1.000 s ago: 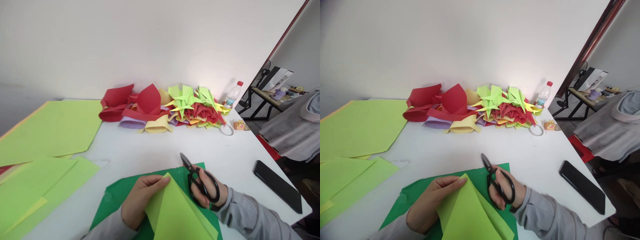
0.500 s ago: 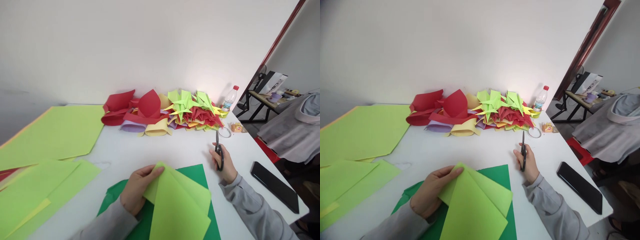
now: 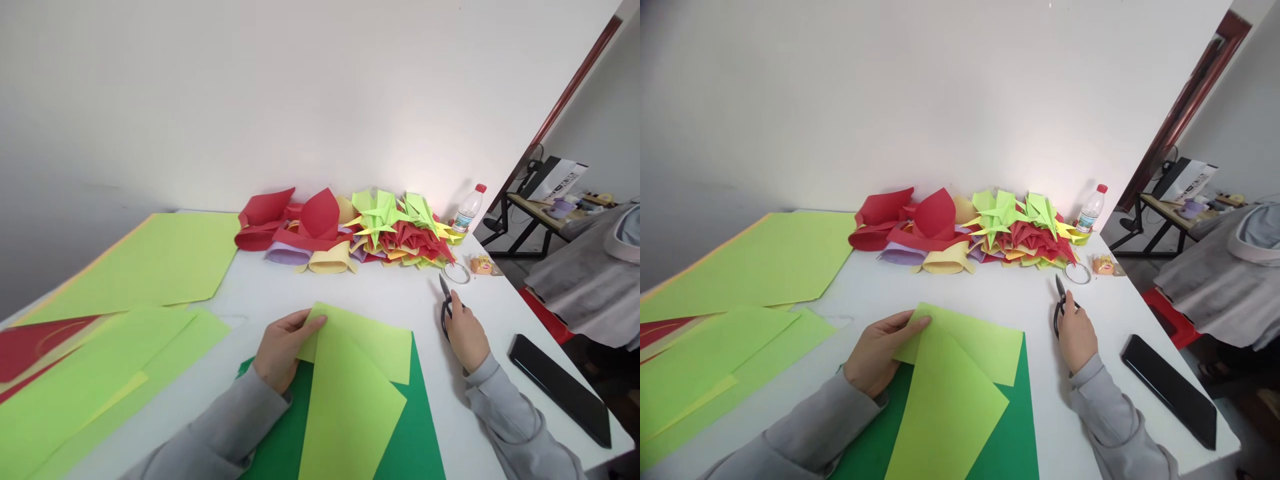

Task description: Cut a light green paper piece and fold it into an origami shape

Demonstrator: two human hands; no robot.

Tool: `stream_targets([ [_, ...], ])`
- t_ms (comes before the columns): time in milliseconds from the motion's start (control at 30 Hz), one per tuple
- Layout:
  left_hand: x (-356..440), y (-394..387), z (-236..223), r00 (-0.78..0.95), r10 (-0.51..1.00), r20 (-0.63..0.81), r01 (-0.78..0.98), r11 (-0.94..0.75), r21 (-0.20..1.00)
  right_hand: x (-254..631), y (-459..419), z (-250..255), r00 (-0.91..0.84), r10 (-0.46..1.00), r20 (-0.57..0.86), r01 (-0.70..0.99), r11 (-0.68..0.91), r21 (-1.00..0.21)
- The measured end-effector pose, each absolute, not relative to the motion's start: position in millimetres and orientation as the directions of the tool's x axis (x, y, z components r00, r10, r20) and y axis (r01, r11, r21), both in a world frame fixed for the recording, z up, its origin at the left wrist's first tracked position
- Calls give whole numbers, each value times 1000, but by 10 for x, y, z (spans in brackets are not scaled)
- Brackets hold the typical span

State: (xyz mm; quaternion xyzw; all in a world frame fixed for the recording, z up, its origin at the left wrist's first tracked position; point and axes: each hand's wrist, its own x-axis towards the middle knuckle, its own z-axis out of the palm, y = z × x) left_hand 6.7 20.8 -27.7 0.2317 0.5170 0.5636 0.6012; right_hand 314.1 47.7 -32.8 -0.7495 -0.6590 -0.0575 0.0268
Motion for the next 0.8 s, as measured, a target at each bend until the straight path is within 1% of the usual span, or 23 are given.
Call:
stream_targets([
  [133,87,191,-271,-174,922,-346,-441,241,865,3168,483,-377,108,981,160,984,-128,121],
  [300,100,161,-244,-170,930,-325,-437,224,871,3194,513,-411,102,972,213,971,-144,190],
  [433,93,151,-247,-159,938,-307,-440,211,873,3226,507,-429,82,960,267,965,-144,221],
  [500,87,151,-256,-148,942,-300,-444,208,872,3214,493,-417,80,939,334,968,-153,198],
  [533,86,151,-263,-140,945,-297,-447,207,870,3188,483,-407,62,922,381,978,-133,162],
  [600,88,150,-277,-122,948,-294,-453,210,866,3083,456,-390,-15,875,484,1000,5,22],
  [633,91,148,-284,-114,949,-293,-456,212,864,3005,439,-386,-87,847,525,985,151,-80],
  [667,95,145,-290,-105,951,-291,-459,213,862,2913,419,-388,-147,821,551,932,302,-201],
  [700,100,141,-296,-97,953,-288,-463,214,860,2814,399,-394,-203,813,545,850,422,-314],
  [733,104,137,-299,-90,954,-286,-466,213,859,2716,379,-404,-270,819,507,765,502,-404],
  [800,108,131,-304,-83,956,-280,-473,210,856,2553,351,-428,-381,826,416,647,560,-518],
])
